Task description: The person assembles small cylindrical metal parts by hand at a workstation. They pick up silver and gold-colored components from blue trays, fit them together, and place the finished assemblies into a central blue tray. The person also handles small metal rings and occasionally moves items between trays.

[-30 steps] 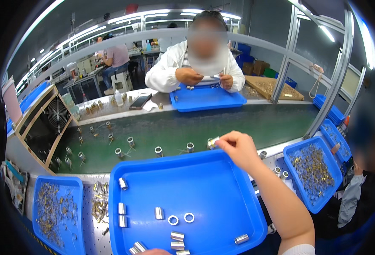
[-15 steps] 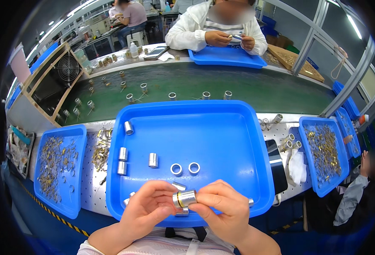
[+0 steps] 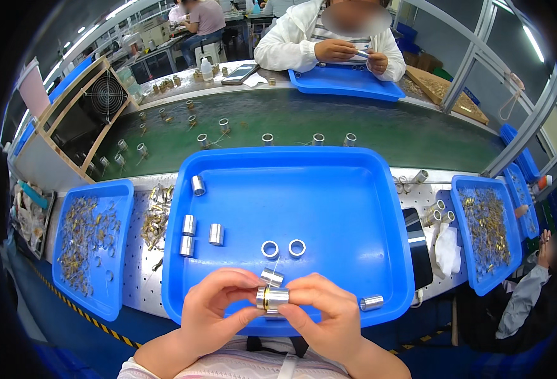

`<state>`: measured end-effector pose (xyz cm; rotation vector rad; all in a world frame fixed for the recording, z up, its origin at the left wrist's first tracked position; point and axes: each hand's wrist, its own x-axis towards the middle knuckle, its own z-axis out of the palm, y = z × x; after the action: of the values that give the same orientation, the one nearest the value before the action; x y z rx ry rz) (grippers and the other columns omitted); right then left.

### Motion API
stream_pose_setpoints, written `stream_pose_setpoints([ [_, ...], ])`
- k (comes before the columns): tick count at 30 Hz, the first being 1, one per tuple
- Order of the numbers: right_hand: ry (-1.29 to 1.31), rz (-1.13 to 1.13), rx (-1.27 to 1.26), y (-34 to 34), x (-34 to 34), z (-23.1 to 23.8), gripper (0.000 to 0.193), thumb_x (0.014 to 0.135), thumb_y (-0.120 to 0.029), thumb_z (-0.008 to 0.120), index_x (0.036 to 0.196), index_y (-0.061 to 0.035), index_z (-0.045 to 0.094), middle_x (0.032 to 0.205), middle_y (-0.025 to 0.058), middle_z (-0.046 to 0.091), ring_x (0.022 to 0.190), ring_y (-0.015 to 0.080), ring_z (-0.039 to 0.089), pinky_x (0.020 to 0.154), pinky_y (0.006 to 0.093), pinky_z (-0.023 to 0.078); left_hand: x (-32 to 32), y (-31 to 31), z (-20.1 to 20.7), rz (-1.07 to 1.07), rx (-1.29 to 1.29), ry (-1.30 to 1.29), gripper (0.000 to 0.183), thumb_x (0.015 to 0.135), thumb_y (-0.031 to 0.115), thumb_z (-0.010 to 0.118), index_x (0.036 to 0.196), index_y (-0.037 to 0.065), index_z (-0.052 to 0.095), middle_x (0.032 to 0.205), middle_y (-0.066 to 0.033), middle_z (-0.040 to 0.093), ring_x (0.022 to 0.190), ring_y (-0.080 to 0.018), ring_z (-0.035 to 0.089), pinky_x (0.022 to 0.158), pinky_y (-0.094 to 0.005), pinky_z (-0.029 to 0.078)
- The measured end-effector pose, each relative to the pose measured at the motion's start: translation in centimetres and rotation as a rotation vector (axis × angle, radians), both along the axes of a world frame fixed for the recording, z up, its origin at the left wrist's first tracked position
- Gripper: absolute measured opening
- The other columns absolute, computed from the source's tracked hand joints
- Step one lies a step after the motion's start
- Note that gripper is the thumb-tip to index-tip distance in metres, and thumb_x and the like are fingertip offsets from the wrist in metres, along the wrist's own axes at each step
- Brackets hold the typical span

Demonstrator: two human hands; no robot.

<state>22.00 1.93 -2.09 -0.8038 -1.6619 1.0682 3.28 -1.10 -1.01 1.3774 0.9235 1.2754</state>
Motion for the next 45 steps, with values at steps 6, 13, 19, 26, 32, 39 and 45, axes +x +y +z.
stream_pose_setpoints([
  [6, 0.032, -0.045, -0.034, 0.2, -0.6, -0.4, 0.011, 0.075, -0.002, 0.071, 0.083, 0.0031, 0.065, 0.084, 0.0127, 0.064, 0.071, 0.0172, 0.058, 0.062, 0.0262, 0.045, -0.4, 0.4, -0.1, -0.096, -0.257, -0.243, 0.04, 0.08, -0.007, 0.063, 0.116, -0.005, 0.046, 0.109, -0.0123, 0.053, 0.093, -0.016, 0.059, 0.086, -0.0292, 0.05],
  [13, 0.044, -0.031, -0.08, 0.2, -0.6, -0.7, 0.01, 0.074, 0.002, 0.07, 0.082, 0.0032, 0.064, 0.086, 0.013, 0.064, 0.072, 0.0168, 0.058, 0.063, 0.0258, 0.045, -0.6, 0.6, -0.2, -0.116, -0.296, -0.268, 0.036, 0.083, -0.004, 0.061, 0.116, -0.005, 0.046, 0.109, -0.012, 0.054, 0.097, -0.0164, 0.058, 0.088, -0.03, 0.049],
  [19, -0.053, -0.004, 0.131, 0.4, -1.2, 0.3, 0.018, 0.069, 0.002, 0.072, 0.086, 0.0, 0.066, 0.093, 0.0119, 0.064, 0.081, 0.0218, 0.061, 0.071, 0.0303, 0.048, -1.4, 0.4, 0.0, -0.173, -0.495, -0.383, 0.035, 0.084, -0.001, 0.063, 0.116, -0.004, 0.049, 0.109, -0.0121, 0.056, 0.1, -0.0162, 0.058, 0.088, -0.029, 0.049],
  [26, -0.148, 0.038, 0.213, 0.4, -0.9, 0.4, 0.022, 0.066, -0.001, 0.076, 0.086, -0.0007, 0.066, 0.098, 0.0134, 0.064, 0.089, 0.0269, 0.064, 0.075, 0.0332, 0.051, -1.2, 0.3, -0.8, -0.196, -0.408, -0.344, 0.037, 0.08, -0.005, 0.065, 0.115, -0.004, 0.052, 0.11, -0.0107, 0.057, 0.099, -0.0158, 0.058, 0.09, -0.0289, 0.048],
  [32, -0.215, -0.051, 0.241, -0.6, -1.1, 0.4, 0.019, 0.067, -0.001, 0.076, 0.082, 0.0008, 0.063, 0.101, 0.0151, 0.065, 0.086, 0.0251, 0.066, 0.07, 0.0286, 0.054, -1.3, 0.5, -0.8, -0.172, -0.388, -0.309, 0.037, 0.075, -0.008, 0.067, 0.11, -0.005, 0.057, 0.112, -0.014, 0.056, 0.1, -0.0198, 0.059, 0.091, -0.0319, 0.049],
  [39, -0.265, -0.106, 0.256, -0.7, -1.9, 0.5, 0.017, 0.071, -0.009, 0.075, 0.077, -0.0021, 0.061, 0.095, 0.0175, 0.065, 0.08, 0.0229, 0.065, 0.068, 0.0281, 0.053, -2.1, 0.3, -0.1, -0.183, -0.543, -0.338, 0.041, 0.074, -0.008, 0.068, 0.113, -0.004, 0.055, 0.113, -0.0145, 0.055, 0.1, -0.0189, 0.06, 0.091, -0.0317, 0.049],
  [45, -0.17, -0.141, 0.199, -1.6, -2.6, 0.5, 0.018, 0.074, -0.011, 0.073, 0.078, -0.0024, 0.058, 0.094, 0.0179, 0.064, 0.081, 0.0248, 0.064, 0.069, 0.0299, 0.051, -2.1, -0.1, -0.5, -0.249, -0.534, -0.403, 0.035, 0.08, -0.004, 0.065, 0.113, -0.002, 0.055, 0.114, -0.0114, 0.055, 0.102, -0.0187, 0.059, 0.094, -0.0298, 0.047],
])
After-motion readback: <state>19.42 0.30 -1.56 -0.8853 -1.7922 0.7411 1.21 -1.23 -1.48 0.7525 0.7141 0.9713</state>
